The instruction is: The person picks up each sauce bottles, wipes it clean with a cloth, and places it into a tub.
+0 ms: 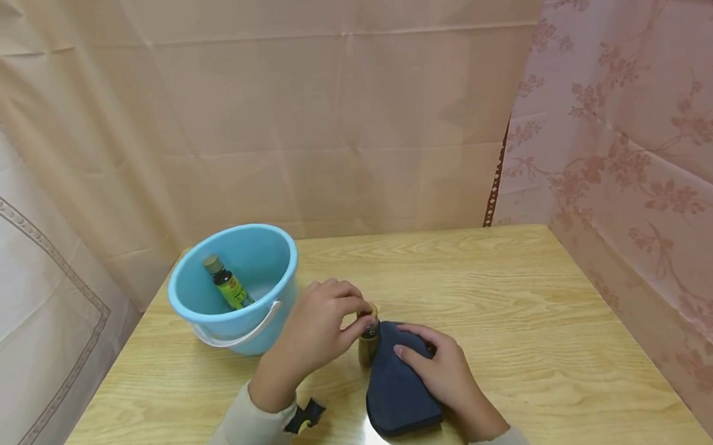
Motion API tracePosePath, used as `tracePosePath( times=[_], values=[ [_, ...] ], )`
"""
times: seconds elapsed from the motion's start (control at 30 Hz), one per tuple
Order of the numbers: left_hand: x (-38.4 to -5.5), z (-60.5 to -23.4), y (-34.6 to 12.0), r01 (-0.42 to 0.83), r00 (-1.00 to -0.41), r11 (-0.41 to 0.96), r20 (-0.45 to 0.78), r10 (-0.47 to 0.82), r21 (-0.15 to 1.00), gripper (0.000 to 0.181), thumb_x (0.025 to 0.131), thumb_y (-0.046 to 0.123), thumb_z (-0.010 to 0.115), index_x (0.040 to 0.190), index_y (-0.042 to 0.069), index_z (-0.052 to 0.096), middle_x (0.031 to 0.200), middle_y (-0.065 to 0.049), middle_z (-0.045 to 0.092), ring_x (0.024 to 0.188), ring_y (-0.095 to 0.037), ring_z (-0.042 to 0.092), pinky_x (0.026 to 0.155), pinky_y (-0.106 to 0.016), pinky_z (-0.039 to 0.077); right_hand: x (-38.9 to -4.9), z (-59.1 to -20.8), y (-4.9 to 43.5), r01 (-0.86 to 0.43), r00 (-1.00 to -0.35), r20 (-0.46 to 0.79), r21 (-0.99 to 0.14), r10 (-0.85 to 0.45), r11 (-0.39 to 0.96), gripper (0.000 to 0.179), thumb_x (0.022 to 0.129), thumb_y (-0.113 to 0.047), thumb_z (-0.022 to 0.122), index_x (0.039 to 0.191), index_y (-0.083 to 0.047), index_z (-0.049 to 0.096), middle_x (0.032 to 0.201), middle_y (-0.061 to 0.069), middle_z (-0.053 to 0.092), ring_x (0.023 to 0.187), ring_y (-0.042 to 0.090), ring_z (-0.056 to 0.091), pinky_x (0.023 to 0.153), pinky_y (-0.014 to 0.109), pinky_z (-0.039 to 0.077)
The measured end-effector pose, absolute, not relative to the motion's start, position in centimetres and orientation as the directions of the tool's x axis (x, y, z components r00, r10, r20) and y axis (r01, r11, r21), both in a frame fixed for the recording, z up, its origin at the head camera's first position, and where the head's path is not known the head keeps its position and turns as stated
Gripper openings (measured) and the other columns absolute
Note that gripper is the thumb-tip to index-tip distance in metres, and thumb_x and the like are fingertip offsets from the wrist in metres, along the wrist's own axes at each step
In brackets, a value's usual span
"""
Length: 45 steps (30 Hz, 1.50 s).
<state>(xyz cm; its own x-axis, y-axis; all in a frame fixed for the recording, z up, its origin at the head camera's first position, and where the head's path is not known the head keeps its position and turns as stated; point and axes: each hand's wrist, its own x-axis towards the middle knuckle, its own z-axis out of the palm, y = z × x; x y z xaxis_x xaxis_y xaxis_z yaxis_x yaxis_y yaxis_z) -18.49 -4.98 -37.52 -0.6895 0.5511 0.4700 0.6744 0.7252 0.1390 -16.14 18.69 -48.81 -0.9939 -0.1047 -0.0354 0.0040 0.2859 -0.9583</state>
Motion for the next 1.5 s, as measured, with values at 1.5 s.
tracePosePath(
  times=[1.5],
  values=[
    [-18.2,-37.1,-4.8,0.720,-0.670,0.675,0.417,0.615,0.162,0.011,0.095,0.031,0.077,0.101,0.023,0.083,0.104,0.010,0.073,0.095,-0.007,0.068,0.075,-0.028,0.047,-16.0,-48.8,19.0,-0.024,-0.995,0.010,-0.989,-0.095,0.146,0.041,0.095,-0.026,0.077,0.134,-0.019,0.068,0.132,0.013,0.068,0.105,0.019,0.073,0.081,0.035,0.062]
  ],
)
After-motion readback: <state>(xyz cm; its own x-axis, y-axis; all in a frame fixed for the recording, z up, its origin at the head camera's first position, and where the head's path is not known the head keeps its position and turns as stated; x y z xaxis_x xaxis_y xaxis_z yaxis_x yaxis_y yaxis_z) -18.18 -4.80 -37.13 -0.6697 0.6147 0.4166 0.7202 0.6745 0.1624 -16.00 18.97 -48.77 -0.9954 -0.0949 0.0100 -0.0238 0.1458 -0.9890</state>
